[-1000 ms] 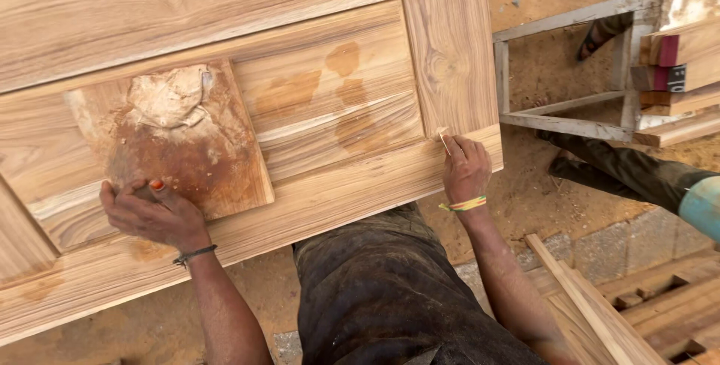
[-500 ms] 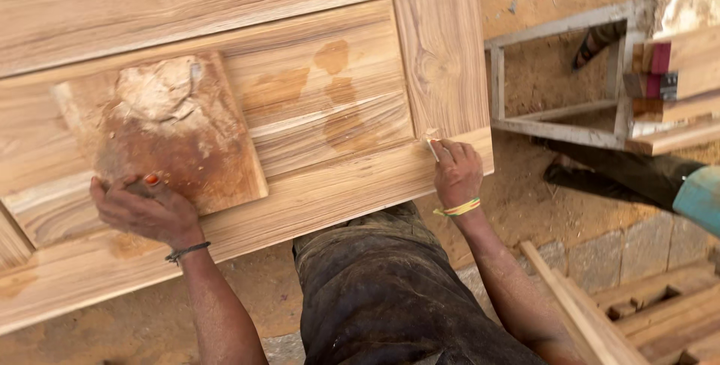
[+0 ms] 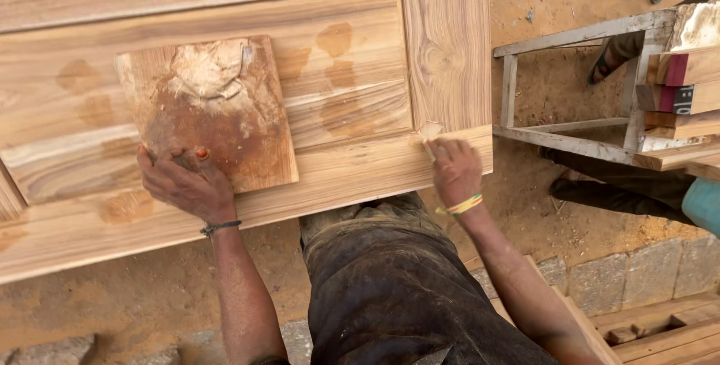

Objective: The person sands a large wooden panel using a sanding block held in the right hand. They move the block across the flat surfaces and along the edges of the panel, occasionally adjusting their position and the panel's orientation to reach different areas.

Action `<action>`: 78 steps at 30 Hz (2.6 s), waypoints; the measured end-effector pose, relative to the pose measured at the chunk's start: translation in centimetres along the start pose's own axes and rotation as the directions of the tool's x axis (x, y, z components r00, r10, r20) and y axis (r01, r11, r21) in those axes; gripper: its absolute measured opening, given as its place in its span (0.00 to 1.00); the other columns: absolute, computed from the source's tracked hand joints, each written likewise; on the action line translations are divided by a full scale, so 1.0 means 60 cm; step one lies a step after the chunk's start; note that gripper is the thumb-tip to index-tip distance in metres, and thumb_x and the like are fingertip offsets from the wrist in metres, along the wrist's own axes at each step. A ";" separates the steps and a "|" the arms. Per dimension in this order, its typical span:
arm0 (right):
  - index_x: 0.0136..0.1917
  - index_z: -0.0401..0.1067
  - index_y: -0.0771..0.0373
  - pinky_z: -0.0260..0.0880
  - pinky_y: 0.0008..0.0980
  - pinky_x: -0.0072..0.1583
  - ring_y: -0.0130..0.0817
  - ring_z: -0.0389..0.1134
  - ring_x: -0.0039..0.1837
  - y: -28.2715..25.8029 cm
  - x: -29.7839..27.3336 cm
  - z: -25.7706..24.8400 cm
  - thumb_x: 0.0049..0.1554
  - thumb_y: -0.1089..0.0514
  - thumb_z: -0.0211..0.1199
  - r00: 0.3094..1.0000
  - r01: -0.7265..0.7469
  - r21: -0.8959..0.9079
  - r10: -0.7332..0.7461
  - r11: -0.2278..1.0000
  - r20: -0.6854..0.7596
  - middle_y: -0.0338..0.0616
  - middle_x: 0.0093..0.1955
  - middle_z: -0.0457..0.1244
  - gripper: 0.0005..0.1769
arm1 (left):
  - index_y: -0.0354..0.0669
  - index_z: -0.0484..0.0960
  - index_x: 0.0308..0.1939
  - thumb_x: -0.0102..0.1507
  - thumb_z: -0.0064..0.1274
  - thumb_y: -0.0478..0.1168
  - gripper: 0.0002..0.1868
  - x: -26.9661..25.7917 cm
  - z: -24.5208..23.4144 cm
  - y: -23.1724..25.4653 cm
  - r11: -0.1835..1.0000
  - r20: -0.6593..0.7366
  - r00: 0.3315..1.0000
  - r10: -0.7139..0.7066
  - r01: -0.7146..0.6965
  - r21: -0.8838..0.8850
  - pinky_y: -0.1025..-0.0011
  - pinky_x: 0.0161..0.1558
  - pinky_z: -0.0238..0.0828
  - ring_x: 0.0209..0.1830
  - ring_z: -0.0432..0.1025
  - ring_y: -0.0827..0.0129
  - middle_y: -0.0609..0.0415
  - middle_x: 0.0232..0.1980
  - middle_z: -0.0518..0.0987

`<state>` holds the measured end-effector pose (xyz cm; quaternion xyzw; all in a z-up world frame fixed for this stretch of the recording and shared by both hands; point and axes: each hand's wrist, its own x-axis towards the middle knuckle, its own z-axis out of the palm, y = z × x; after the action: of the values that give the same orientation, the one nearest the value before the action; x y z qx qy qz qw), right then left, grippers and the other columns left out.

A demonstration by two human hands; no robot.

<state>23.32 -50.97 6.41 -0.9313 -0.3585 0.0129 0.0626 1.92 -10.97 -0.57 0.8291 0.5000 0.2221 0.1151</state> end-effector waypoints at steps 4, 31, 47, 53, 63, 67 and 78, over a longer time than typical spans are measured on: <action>0.60 0.78 0.61 0.68 0.42 0.57 0.42 0.68 0.60 0.029 0.022 -0.009 0.52 0.68 0.64 0.987 0.125 0.025 -0.122 0.992 -0.103 0.43 0.58 0.69 0.21 | 0.41 0.71 0.66 0.71 0.30 0.78 0.45 -0.021 0.018 0.008 1.000 -0.038 0.999 0.001 0.000 0.028 0.36 0.75 0.53 0.79 0.58 0.46 0.42 0.80 0.60; 0.56 0.80 0.54 0.66 0.37 0.48 0.38 0.70 0.59 0.152 -0.045 0.011 0.62 0.63 0.61 0.961 0.248 -0.053 -0.253 0.967 -0.112 0.41 0.56 0.70 0.11 | 0.42 0.69 0.71 0.72 0.27 0.78 0.47 -0.039 0.005 0.044 0.998 -0.037 0.998 -0.053 0.053 0.024 0.41 0.72 0.59 0.72 0.64 0.52 0.45 0.76 0.66; 0.57 0.81 0.59 0.72 0.38 0.54 0.40 0.71 0.59 0.231 -0.035 0.021 0.62 0.64 0.62 0.948 0.237 -0.066 -0.245 0.969 -0.201 0.43 0.57 0.71 0.12 | 0.31 0.68 0.67 0.70 0.29 0.78 0.50 -0.041 -0.015 0.070 0.995 -0.033 0.997 -0.072 0.070 -0.066 0.39 0.69 0.58 0.66 0.64 0.48 0.42 0.65 0.71; 0.53 0.81 0.56 0.72 0.43 0.52 0.45 0.72 0.57 0.206 -0.062 -0.033 0.52 0.69 0.62 0.935 0.317 0.048 -0.303 0.947 -0.181 0.41 0.54 0.71 0.17 | 0.38 0.74 0.60 0.75 0.28 0.77 0.44 -0.053 0.009 0.033 1.000 -0.043 0.999 -0.017 0.018 0.020 0.39 0.72 0.60 0.75 0.59 0.44 0.39 0.78 0.66; 0.58 0.78 0.64 0.71 0.42 0.57 0.45 0.70 0.62 0.116 -0.028 -0.010 0.49 0.71 0.61 0.961 0.228 -0.004 -0.226 0.974 -0.159 0.44 0.58 0.68 0.22 | 0.37 0.72 0.70 0.74 0.29 0.77 0.47 -0.046 0.015 0.036 1.000 -0.056 0.998 -0.015 0.017 0.023 0.41 0.70 0.61 0.73 0.63 0.48 0.39 0.77 0.65; 0.55 0.79 0.61 0.68 0.43 0.54 0.44 0.70 0.61 0.127 -0.055 -0.026 0.46 0.71 0.60 0.968 0.219 -0.002 -0.218 0.976 -0.127 0.41 0.57 0.68 0.23 | 0.38 0.73 0.71 0.75 0.30 0.76 0.46 -0.044 0.013 0.015 0.998 -0.114 0.993 -0.007 0.015 0.065 0.40 0.72 0.59 0.76 0.62 0.47 0.40 0.78 0.66; 0.58 0.79 0.60 0.68 0.44 0.58 0.46 0.69 0.60 0.189 -0.023 0.005 0.54 0.68 0.59 0.962 0.171 -0.073 -0.182 0.983 -0.202 0.47 0.57 0.69 0.19 | 0.40 0.75 0.64 0.76 0.32 0.73 0.40 -0.035 0.000 0.060 1.000 -0.075 0.997 0.008 -0.007 0.012 0.37 0.74 0.55 0.77 0.60 0.44 0.40 0.78 0.64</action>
<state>29.83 -60.23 4.66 -0.8933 -0.4318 -0.0999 0.0751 3.90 -14.55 0.40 0.8226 0.5023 0.2506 0.0903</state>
